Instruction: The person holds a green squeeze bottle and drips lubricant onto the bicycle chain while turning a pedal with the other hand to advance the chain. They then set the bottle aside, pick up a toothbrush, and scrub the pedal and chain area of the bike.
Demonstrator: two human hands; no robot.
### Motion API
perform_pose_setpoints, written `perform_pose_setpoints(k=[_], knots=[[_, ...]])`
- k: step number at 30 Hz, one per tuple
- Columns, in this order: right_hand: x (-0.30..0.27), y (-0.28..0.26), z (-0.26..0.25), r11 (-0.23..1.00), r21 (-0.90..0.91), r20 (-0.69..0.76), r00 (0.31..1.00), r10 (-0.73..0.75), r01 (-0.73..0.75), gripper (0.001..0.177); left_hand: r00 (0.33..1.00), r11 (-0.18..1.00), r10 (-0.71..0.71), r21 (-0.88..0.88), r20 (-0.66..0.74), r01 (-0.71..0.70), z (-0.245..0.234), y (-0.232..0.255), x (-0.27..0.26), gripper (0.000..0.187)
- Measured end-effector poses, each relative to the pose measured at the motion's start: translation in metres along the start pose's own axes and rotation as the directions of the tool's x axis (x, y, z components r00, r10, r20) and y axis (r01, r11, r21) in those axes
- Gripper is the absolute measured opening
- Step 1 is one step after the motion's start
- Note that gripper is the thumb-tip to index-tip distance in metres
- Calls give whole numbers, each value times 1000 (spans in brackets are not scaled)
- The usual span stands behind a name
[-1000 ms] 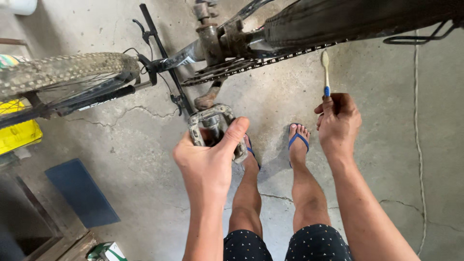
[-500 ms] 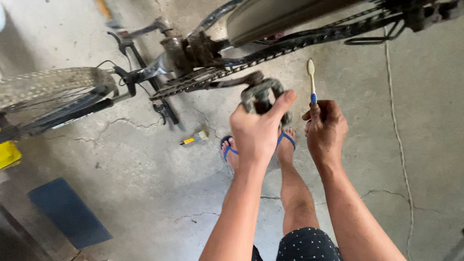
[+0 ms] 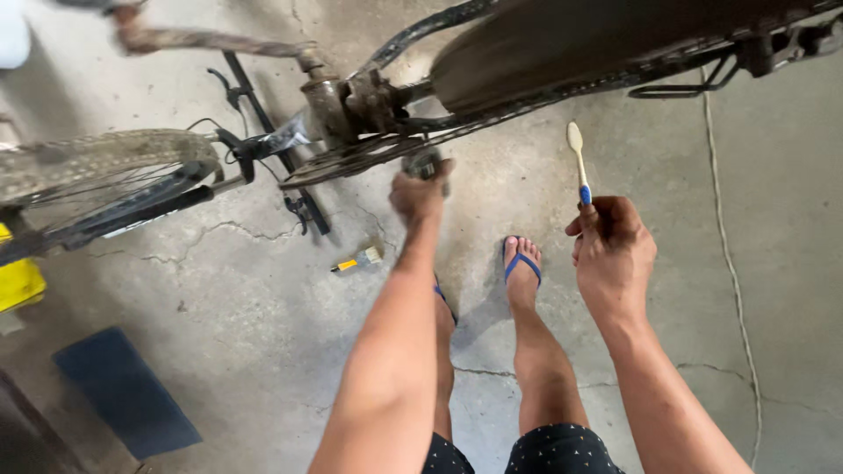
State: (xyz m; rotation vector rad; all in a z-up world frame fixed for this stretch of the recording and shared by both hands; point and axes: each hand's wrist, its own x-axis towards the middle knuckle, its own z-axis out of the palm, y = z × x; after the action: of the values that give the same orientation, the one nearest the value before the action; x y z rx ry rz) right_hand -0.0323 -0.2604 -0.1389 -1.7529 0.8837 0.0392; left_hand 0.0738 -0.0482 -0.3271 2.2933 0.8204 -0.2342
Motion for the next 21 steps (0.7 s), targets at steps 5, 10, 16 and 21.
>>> perform_pose_setpoints(k=[5, 10, 16, 21], knots=[[-13, -18, -1, 992, -125, 34, 999, -29, 33, 17, 997, 978, -38, 204, -60, 50, -55, -61, 53, 66], [-28, -31, 7, 995, -102, 46, 999, -6, 11, 15, 984, 960, 49, 280, -174, 1, -148, -81, 63, 67], [-54, -53, 1, 997, -46, 71, 996, -58, 62, 12, 996, 955, 18, 295, -92, 10, -275, -28, 11, 54], [-76, -84, -22, 998, -63, 92, 996, -12, 18, 11, 991, 993, -89, -63, 99, 96, -332, 58, -64, 34]])
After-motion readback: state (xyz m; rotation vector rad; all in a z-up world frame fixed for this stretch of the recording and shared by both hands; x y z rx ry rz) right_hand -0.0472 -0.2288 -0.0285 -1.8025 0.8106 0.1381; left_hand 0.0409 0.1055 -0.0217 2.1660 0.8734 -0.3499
